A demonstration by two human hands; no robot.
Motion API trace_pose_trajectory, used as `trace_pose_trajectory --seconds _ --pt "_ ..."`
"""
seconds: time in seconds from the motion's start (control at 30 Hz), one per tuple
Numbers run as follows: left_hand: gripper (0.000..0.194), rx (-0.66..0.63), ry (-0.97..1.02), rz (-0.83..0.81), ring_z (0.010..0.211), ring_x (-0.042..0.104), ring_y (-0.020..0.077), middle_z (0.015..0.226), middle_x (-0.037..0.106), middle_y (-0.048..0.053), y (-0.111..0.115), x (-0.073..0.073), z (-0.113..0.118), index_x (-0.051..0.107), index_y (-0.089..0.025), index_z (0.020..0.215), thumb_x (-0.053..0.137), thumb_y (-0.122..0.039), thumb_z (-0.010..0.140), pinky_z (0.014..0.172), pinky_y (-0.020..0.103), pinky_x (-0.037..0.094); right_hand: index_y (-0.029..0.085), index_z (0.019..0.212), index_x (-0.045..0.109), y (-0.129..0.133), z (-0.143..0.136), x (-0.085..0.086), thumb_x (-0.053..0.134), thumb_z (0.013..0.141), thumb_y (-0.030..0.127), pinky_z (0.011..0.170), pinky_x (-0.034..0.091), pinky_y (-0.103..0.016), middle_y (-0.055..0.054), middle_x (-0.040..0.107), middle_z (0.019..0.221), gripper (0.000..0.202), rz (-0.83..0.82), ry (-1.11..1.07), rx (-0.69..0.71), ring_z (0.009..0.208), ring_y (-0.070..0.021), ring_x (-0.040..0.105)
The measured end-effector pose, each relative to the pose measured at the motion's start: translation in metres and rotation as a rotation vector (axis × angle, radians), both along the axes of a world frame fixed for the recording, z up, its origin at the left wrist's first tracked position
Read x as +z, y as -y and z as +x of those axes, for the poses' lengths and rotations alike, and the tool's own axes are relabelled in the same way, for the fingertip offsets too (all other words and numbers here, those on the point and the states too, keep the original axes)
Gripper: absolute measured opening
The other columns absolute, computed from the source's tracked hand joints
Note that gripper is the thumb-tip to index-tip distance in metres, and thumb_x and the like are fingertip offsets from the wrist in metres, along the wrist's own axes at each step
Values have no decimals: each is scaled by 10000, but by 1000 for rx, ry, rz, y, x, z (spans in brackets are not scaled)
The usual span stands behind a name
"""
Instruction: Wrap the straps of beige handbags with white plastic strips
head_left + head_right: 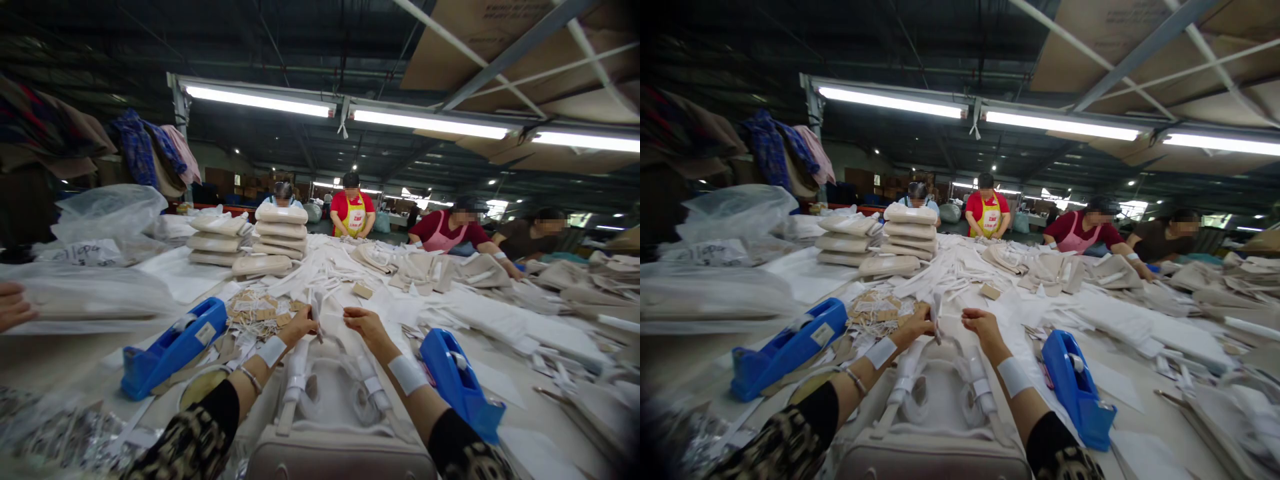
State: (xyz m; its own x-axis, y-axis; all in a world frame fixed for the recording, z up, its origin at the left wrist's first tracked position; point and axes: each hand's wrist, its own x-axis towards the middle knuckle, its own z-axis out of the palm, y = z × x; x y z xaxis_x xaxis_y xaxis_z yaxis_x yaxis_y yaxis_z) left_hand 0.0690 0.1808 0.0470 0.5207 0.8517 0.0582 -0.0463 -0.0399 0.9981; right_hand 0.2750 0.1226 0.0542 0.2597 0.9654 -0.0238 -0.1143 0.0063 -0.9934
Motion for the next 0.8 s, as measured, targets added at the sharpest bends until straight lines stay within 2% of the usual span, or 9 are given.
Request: trace_pose_trajectory --seconds 0.07,0.17,0.23,0.3,0.37,0.43,0.5,0.6,0.8 --pt "343 -12 18 8 677 629 135 739 578 -28 2 1 0 506 -151 879 621 -55 570 631 257 526 149 1033 690 4 0 2 783 546 163 807 490 -352 -36 706 808 496 -45 49 91 767 -180 664" --pt "311 -27 37 21 663 629 133 719 574 -30 5 4 1 503 -151 843 649 -70 581 635 259 525 220 1215 635 6 -2 5 778 601 276 766 474 -377 -18 709 786 632 -99 98 215 745 -196 669" --pt "325 -27 46 34 673 625 134 717 579 -29 6 6 1 510 -150 830 673 -66 562 626 250 521 227 1200 647 2 -7 7 758 655 319 786 469 -366 -16 713 821 563 -105 107 261 786 -187 665" --pt "354 -15 55 47 701 618 135 736 592 -22 7 7 2 522 -148 829 683 -44 532 610 229 512 176 1078 696 -4 -12 6 761 680 279 821 471 -339 -30 714 862 416 -104 109 272 835 -172 658" --pt "355 4 62 50 712 613 135 750 602 -17 7 7 1 526 -148 826 676 -36 524 602 221 512 135 962 700 -10 -16 4 748 739 241 825 491 -326 -35 705 875 251 -118 111 253 842 -159 653" --pt "335 22 63 39 694 615 136 739 600 -19 7 5 0 519 -152 816 674 -47 539 615 242 531 126 922 671 -14 -18 -1 694 834 258 778 523 -328 -26 688 875 160 -153 115 212 799 -147 648" --pt "339 38 62 22 669 621 138 724 591 -25 6 2 -1 501 -158 808 688 -53 545 639 278 556 130 940 650 -15 -14 -6 633 899 302 722 542 -321 -24 673 911 178 -191 109 150 775 -141 639" --pt "366 50 61 -1 659 642 142 718 579 -35 6 -1 -3 477 -164 815 701 -49 550 662 301 573 137 1015 634 -12 -1 -8 614 915 320 700 548 -309 -37 655 990 210 -205 58 44 805 -147 633" --pt "285 74 36 -37 599 650 130 701 560 -49 4 -2 -6 474 -165 851 609 -74 617 617 275 559 148 1043 598 -3 33 7 570 941 324 676 539 -296 -23 624 935 206 -82 -198 -139 750 -127 606"
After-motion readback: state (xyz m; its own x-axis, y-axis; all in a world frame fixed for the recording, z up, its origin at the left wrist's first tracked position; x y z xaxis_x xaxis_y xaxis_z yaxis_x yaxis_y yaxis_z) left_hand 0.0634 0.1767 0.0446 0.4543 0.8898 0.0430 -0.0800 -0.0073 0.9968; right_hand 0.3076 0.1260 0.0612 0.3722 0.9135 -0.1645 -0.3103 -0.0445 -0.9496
